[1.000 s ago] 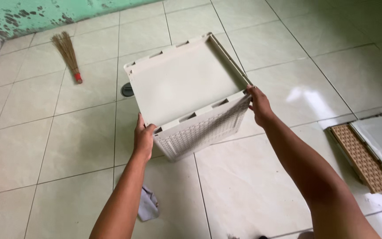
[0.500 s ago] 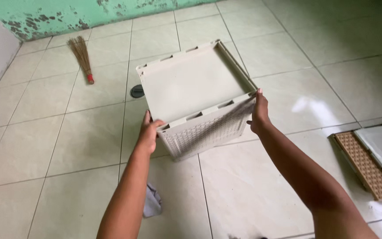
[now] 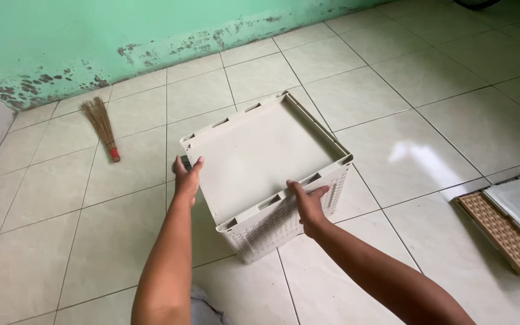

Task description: The person cleans a white plastic storage crate panel with a cloth and sponge, then attaches it to a partially assembled crate on the floor. They continue to wipe the panel and secure it as the final side of the crate.

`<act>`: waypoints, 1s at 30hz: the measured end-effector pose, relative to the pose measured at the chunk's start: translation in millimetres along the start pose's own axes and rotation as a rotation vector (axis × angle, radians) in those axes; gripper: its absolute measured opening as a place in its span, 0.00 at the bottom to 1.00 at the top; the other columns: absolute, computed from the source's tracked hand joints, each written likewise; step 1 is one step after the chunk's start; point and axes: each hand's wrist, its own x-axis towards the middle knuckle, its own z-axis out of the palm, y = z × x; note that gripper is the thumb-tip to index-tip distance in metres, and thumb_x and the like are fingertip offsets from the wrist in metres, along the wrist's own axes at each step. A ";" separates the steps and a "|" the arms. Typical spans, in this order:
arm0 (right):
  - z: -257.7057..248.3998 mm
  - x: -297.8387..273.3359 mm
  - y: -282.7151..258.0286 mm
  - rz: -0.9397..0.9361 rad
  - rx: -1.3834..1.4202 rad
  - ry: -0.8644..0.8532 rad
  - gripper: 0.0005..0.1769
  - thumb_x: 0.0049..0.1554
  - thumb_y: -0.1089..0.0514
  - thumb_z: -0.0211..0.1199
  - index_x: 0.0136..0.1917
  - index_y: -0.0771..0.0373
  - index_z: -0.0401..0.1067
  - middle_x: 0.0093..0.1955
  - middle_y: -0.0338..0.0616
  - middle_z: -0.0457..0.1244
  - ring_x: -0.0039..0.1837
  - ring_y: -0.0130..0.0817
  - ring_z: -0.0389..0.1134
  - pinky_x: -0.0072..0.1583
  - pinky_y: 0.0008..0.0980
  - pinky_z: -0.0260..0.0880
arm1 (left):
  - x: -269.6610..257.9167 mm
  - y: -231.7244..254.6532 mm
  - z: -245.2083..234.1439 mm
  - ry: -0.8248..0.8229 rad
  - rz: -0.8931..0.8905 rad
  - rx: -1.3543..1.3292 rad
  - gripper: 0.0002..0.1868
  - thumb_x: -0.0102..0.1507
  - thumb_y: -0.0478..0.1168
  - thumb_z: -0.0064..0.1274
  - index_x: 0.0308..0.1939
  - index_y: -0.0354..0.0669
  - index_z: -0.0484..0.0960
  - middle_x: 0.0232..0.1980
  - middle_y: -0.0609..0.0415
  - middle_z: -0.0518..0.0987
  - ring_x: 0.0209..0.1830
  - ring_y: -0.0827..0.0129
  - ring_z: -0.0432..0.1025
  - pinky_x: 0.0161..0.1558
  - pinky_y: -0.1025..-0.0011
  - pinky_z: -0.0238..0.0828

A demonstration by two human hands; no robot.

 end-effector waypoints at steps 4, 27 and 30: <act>0.8 0.2 -4.9 -0.002 0.007 0.044 0.81 0.45 0.31 0.64 0.77 0.59 -0.01 0.82 0.70 0.40 0.78 0.68 0.51 0.71 0.68 0.60 | 40.2 6.5 11.1 0.010 0.016 -0.111 0.56 0.61 0.60 0.59 0.81 0.41 0.44 0.81 0.43 0.53 0.80 0.53 0.53 0.75 0.55 0.49; -80.2 38.3 -41.6 -0.167 -0.036 0.122 0.25 0.62 0.50 0.48 0.65 0.68 0.54 0.59 0.62 0.58 0.55 0.51 0.66 0.48 0.55 0.74 | -66.2 16.9 12.0 0.118 0.097 -0.028 0.22 0.67 0.46 0.52 0.59 0.39 0.66 0.54 0.45 0.75 0.50 0.60 0.71 0.51 0.61 0.69; -94.4 45.3 -55.4 -0.151 -0.082 0.145 0.23 0.61 0.50 0.49 0.63 0.67 0.57 0.57 0.60 0.59 0.53 0.49 0.66 0.46 0.50 0.72 | -94.5 31.5 19.3 0.131 0.112 0.092 0.22 0.69 0.49 0.49 0.60 0.40 0.65 0.57 0.46 0.74 0.52 0.58 0.72 0.52 0.60 0.70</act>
